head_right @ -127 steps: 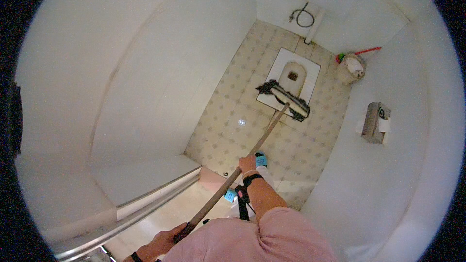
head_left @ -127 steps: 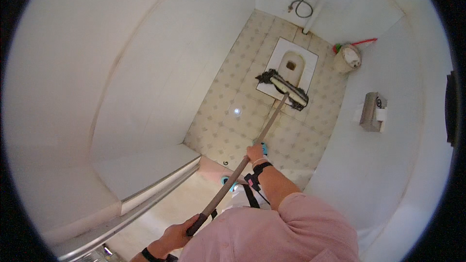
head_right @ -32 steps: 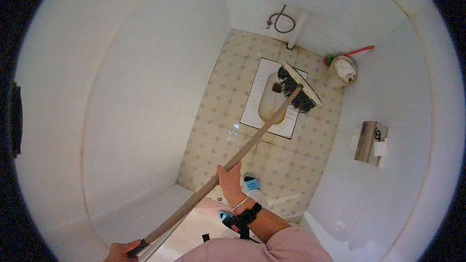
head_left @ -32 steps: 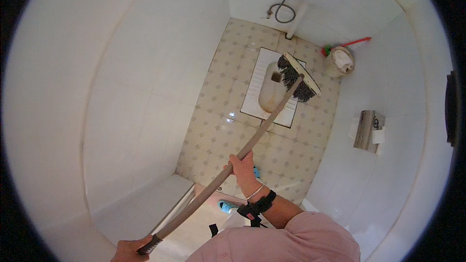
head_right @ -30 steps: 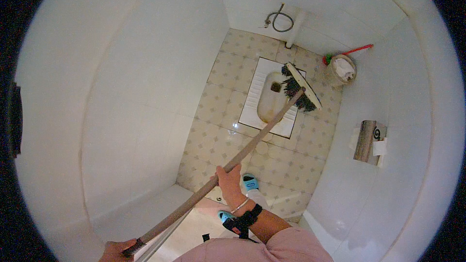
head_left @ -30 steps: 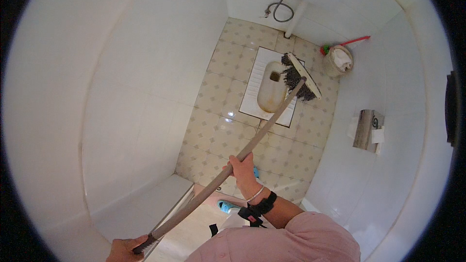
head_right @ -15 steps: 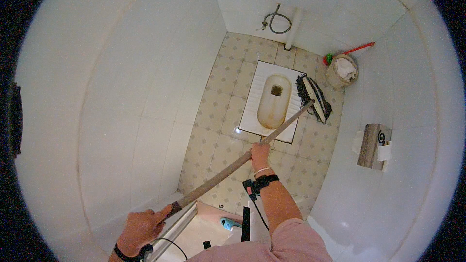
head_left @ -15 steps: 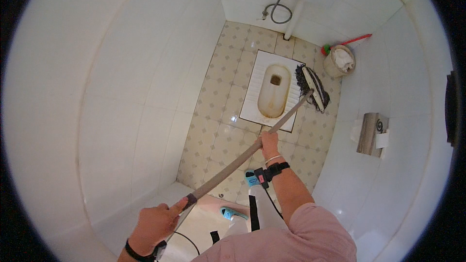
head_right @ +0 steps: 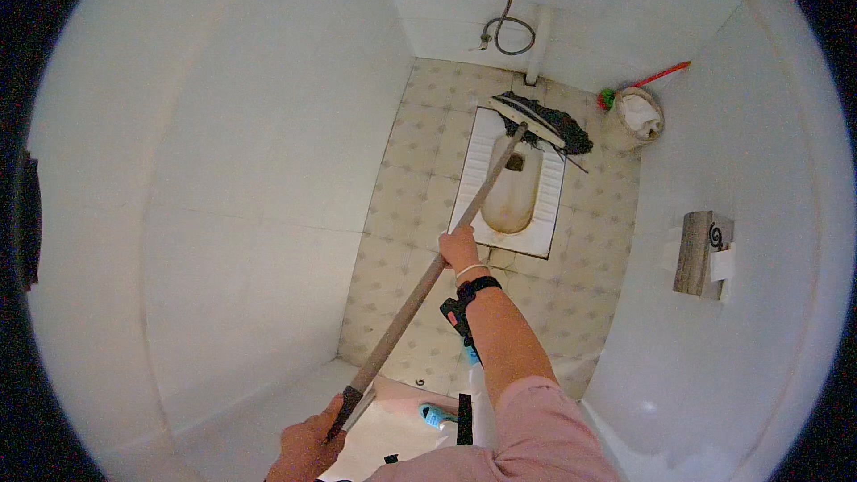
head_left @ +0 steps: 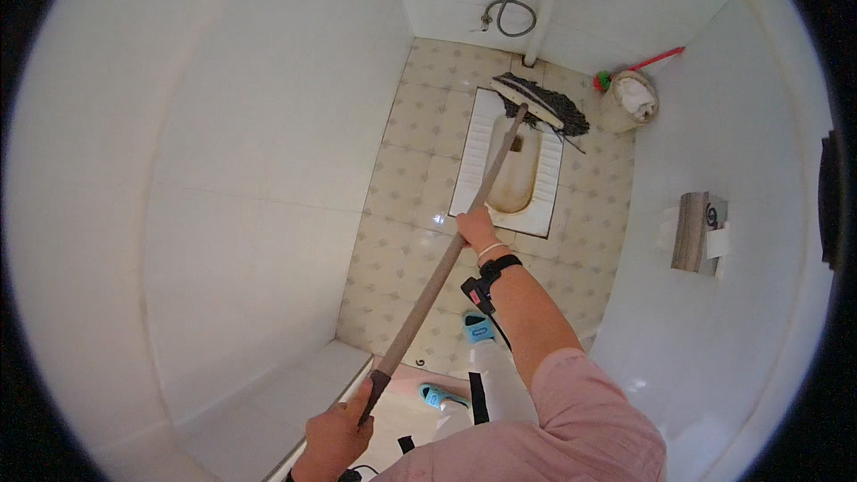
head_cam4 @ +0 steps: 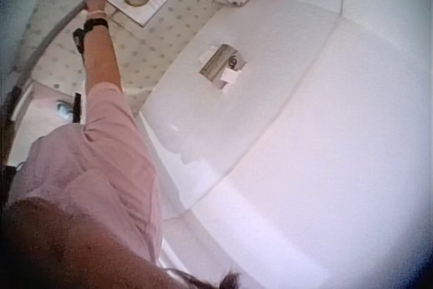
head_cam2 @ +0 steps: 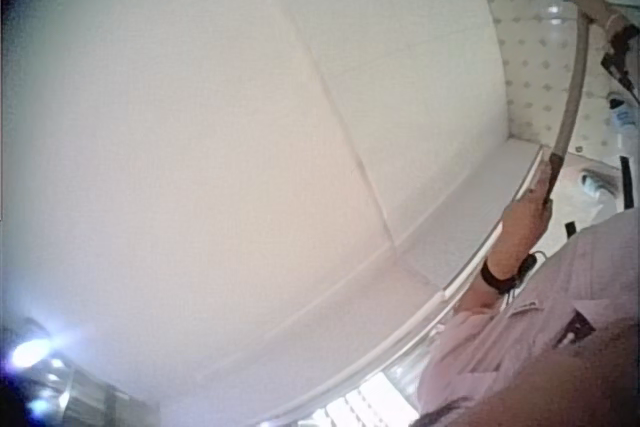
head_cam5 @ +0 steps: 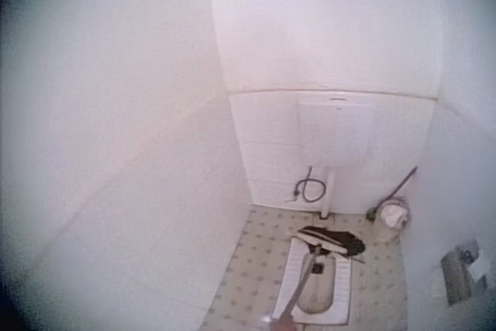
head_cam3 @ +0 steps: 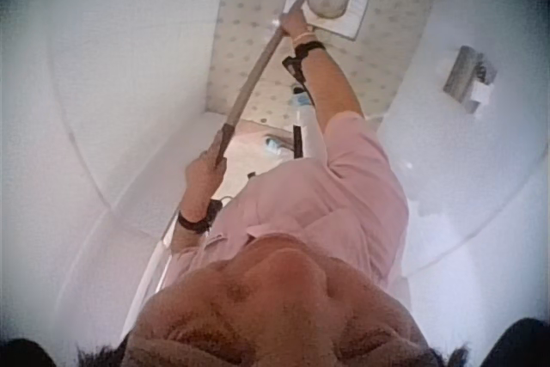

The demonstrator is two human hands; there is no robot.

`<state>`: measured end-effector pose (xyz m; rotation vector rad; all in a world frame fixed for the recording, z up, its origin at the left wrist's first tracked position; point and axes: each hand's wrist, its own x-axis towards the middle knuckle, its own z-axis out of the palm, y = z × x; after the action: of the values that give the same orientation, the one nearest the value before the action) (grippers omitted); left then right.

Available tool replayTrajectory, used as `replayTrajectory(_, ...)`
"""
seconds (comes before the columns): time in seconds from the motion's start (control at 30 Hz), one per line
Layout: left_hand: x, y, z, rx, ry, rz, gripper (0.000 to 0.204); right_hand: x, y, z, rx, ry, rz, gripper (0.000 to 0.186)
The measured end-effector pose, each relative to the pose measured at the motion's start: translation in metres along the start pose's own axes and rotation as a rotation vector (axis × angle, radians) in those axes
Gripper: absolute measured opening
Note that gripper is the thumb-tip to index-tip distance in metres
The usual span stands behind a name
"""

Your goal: The person is using a long-handled cleaning brush to scrub the inside and surround of a squat toilet and a western-style toilet.

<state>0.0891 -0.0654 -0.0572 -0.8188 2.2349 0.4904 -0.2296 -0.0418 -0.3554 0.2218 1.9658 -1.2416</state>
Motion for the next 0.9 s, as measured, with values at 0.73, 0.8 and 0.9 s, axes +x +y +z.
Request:
replayTrajectory(0.73,-0.292,-0.197,0.184,-0.428,-0.206,-0.346,0.061,-0.328,0.184,0.124,-1.484,-0.550,-0.835,0.015)
replayTrajectory(0.8,-0.290,-0.228,0.241,-0.610,-0.388,-0.775,0.059,-0.346,0.215,0.125,-1.500,-0.403,-0.916,0.011)
replayTrajectory(0.9,-0.368,-0.185,0.174,-0.427,-0.119,-0.082,0.056,-0.384,0.232,0.118,-1.408,-0.490,-0.905,0.005)
